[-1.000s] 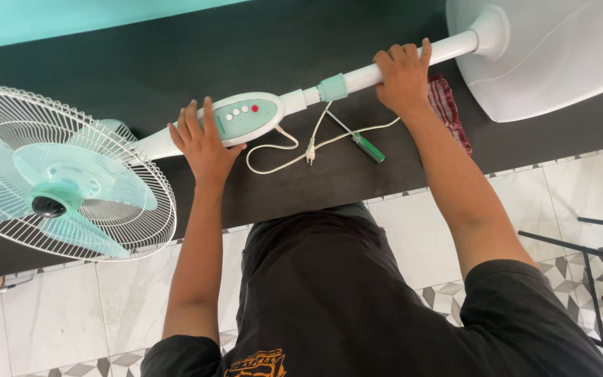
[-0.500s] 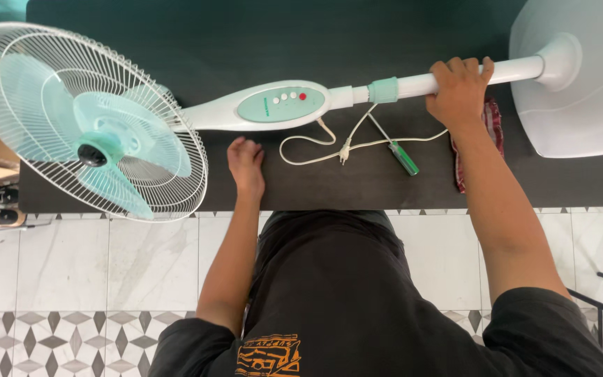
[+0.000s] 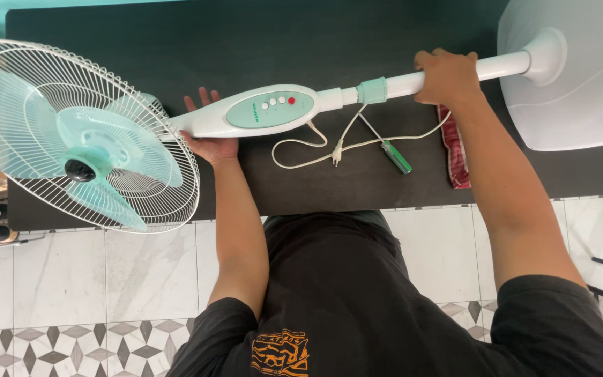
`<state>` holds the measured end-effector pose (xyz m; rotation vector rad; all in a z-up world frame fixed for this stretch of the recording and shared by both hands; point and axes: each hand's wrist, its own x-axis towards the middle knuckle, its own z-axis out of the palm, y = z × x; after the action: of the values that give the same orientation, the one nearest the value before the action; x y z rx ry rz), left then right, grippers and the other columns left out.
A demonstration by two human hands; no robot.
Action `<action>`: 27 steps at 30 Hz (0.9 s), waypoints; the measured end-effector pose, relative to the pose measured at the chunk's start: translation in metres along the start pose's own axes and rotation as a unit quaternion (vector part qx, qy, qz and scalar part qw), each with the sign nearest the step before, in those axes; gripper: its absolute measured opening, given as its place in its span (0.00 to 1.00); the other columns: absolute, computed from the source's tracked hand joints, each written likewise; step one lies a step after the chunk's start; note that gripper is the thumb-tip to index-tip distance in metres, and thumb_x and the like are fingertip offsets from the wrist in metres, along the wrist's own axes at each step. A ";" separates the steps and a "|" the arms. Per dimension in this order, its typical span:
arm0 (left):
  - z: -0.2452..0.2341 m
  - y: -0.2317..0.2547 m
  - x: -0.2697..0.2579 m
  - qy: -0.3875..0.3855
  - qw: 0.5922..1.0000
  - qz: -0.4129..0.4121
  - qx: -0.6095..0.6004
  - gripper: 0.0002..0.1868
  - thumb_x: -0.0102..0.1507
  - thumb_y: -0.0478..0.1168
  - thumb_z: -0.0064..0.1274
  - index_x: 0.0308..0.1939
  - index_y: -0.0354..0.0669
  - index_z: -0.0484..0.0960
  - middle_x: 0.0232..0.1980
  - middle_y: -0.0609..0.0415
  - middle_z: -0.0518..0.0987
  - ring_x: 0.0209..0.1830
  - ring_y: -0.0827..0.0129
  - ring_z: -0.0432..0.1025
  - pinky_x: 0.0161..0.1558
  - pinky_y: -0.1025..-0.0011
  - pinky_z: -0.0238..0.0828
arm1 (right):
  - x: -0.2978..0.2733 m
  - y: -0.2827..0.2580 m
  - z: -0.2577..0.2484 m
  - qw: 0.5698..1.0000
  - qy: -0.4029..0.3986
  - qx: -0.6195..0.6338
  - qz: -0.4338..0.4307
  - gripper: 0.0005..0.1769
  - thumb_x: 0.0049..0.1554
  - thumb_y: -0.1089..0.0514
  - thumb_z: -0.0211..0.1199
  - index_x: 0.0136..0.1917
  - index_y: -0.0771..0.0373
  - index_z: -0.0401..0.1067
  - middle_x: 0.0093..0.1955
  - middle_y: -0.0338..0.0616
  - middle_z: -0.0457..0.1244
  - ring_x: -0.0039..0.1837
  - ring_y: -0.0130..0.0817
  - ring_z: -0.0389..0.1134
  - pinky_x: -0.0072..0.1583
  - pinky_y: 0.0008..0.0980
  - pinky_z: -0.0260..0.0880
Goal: The person wipes a dark table with a red cloth, then places a standing fan on the table. Using a screwdriver, they loosen and remove the fan's neck joint, separating the head from the stand. The parts are laid on the table.
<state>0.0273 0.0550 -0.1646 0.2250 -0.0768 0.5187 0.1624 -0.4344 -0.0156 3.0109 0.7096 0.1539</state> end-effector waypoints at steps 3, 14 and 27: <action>-0.003 0.003 0.006 -0.014 1.000 0.010 0.022 0.44 0.50 0.59 0.69 0.66 0.56 0.69 0.66 0.52 0.73 0.74 0.49 0.65 0.76 0.39 0.57 | 0.012 -0.004 -0.001 0.997 -0.066 -0.045 0.002 0.24 0.35 0.50 0.75 0.48 0.49 0.80 0.41 0.40 0.69 0.47 0.44 0.71 0.52 0.56 0.61; -0.036 0.009 0.015 0.147 0.988 0.009 0.039 0.39 0.52 0.60 0.68 0.54 0.37 0.74 0.56 0.41 0.77 0.62 0.45 0.71 0.71 0.40 0.68 | 0.003 -0.001 0.006 0.992 0.100 -0.029 -0.067 0.11 0.48 0.50 0.72 0.42 0.53 0.75 0.39 0.37 0.65 0.48 0.40 0.67 0.56 0.47 0.61; 0.087 0.013 -0.003 0.320 0.943 -0.029 0.090 0.37 0.67 0.58 0.39 0.75 0.42 0.57 0.75 0.37 0.63 0.75 0.38 0.61 0.66 0.34 0.61 | -0.007 -0.001 0.002 0.962 0.234 -0.048 -0.132 0.14 0.52 0.50 0.74 0.41 0.55 0.70 0.41 0.38 0.60 0.50 0.39 0.64 0.60 0.44 0.61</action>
<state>0.0170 0.0439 -0.0779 0.2276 0.6125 0.5199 0.1557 -0.4364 -0.0187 2.7650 1.0895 0.8794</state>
